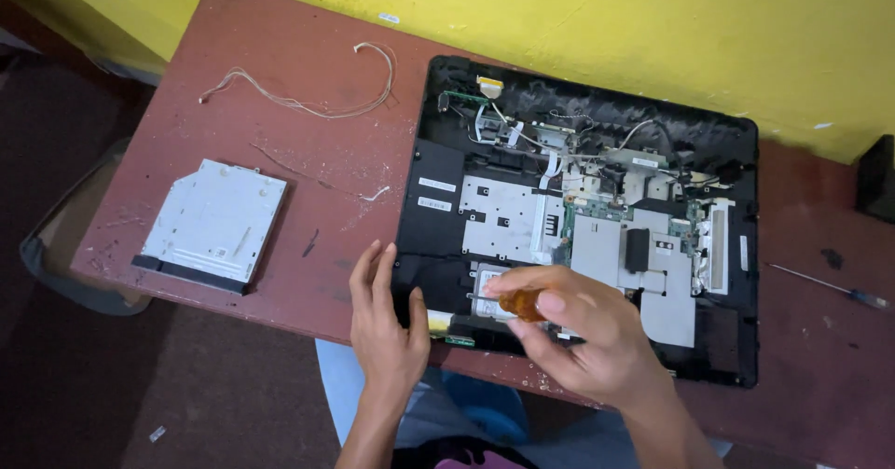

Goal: Disassembling a laptop by removing internal components and screws using a screwdriver

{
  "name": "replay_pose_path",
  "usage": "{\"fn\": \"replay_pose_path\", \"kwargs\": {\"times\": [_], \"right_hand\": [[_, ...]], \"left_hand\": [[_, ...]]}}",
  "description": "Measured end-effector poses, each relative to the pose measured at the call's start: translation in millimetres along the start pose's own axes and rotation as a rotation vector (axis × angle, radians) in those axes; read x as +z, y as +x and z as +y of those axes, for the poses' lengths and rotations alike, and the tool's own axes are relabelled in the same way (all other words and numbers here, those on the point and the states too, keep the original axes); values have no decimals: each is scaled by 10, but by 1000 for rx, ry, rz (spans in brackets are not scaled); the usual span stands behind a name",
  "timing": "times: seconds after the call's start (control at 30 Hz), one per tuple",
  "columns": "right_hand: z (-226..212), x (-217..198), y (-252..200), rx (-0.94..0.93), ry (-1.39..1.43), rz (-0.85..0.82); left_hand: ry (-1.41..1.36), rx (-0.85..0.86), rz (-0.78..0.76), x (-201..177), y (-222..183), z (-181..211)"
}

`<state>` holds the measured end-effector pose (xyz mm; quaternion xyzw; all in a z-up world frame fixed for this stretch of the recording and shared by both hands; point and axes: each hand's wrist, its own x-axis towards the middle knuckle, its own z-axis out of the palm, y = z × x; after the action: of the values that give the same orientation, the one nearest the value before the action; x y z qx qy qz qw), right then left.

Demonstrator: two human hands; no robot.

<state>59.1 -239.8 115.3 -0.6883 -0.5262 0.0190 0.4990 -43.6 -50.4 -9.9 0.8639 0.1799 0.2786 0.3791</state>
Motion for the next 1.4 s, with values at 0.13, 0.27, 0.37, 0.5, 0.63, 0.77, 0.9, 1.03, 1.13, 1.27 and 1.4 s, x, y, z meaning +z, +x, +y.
{"fn": "replay_pose_path", "kwargs": {"times": [0.13, 0.27, 0.37, 0.5, 0.63, 0.77, 0.9, 1.03, 1.13, 1.27, 1.4], "right_hand": [[14, 25, 15, -108, -246, 77], [86, 75, -115, 14, -197, 111], [72, 24, -71, -26, -78, 114], [62, -19, -87, -9, 22, 86], [49, -33, -100, -1, -31, 73], [20, -43, -79, 3, -41, 61], [-25, 20, -18, -62, -82, 89], [4, 120, -104, -69, -134, 204], [-2, 130, -132, -40, -108, 213], [-88, 108, -150, 28, -69, 147], [-93, 87, -177, 36, 24, 110]], "left_hand": [[4, 6, -8, 10, 2, -8], [-3, 18, -1, 12, 3, -5], [-3, 21, 8, 18, -2, -7], [5, 12, 8, 15, 1, 2], [13, 8, 9, 23, -4, -5], [8, 13, 7, 20, -2, -4], [16, 2, 3, 30, -17, -15], [7, -8, 5, 30, -20, -17], [1, -4, 5, 33, -20, -18], [5, -16, -1, 23, -23, -8], [7, -5, 6, 11, -6, 8]]}}
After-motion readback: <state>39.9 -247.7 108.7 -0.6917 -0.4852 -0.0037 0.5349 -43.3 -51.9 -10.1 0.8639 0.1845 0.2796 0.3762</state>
